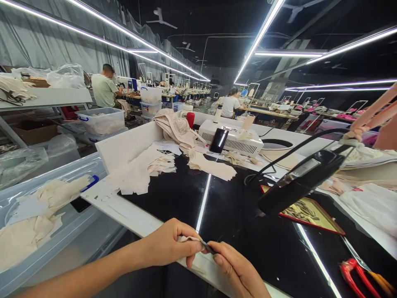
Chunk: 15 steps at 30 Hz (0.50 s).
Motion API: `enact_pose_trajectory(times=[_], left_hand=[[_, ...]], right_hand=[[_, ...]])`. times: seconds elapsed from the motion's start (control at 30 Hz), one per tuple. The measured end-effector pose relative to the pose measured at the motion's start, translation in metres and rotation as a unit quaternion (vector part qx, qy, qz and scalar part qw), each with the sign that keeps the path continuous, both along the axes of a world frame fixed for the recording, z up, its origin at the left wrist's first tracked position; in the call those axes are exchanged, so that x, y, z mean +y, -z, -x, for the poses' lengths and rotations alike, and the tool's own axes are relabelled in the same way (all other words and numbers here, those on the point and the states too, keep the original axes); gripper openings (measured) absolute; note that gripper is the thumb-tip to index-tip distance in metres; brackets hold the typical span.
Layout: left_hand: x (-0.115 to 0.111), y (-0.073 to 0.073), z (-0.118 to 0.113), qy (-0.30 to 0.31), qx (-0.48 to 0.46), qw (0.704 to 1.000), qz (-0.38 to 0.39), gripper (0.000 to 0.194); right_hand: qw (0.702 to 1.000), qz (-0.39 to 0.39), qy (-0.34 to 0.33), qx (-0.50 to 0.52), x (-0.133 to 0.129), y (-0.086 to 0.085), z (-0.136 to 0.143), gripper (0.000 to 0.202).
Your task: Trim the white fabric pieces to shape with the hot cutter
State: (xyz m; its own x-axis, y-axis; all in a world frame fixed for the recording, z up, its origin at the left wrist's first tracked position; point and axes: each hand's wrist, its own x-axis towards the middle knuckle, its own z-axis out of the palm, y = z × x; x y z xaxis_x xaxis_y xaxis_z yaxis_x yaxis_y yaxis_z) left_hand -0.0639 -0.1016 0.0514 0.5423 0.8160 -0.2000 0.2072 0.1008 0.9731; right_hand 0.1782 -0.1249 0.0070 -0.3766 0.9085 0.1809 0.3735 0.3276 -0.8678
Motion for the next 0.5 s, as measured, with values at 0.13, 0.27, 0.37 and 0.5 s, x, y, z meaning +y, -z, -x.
enact_pose_trajectory(times=[0.13,0.27,0.37,0.5], left_hand=[[-0.0005,0.0006,-0.0010,-0.003,0.001,1.000,-0.003,0.025],[-0.0001,0.0014,-0.0015,-0.002,0.002,1.000,-0.006,0.027],[-0.0003,0.0007,-0.0014,-0.001,0.002,1.000,-0.005,0.027],[-0.0019,-0.0008,-0.0019,0.003,0.005,1.000,0.002,0.027]], right_hand=[[1.000,-0.010,-0.009,-0.005,0.0005,0.0024,-0.0006,0.049],[1.000,-0.021,-0.010,-0.012,0.0014,0.0045,-0.0012,0.049],[0.999,-0.023,-0.013,-0.020,0.0020,0.0056,-0.0015,0.052],[1.000,-0.023,-0.003,-0.015,0.0003,0.0080,-0.0010,0.055]])
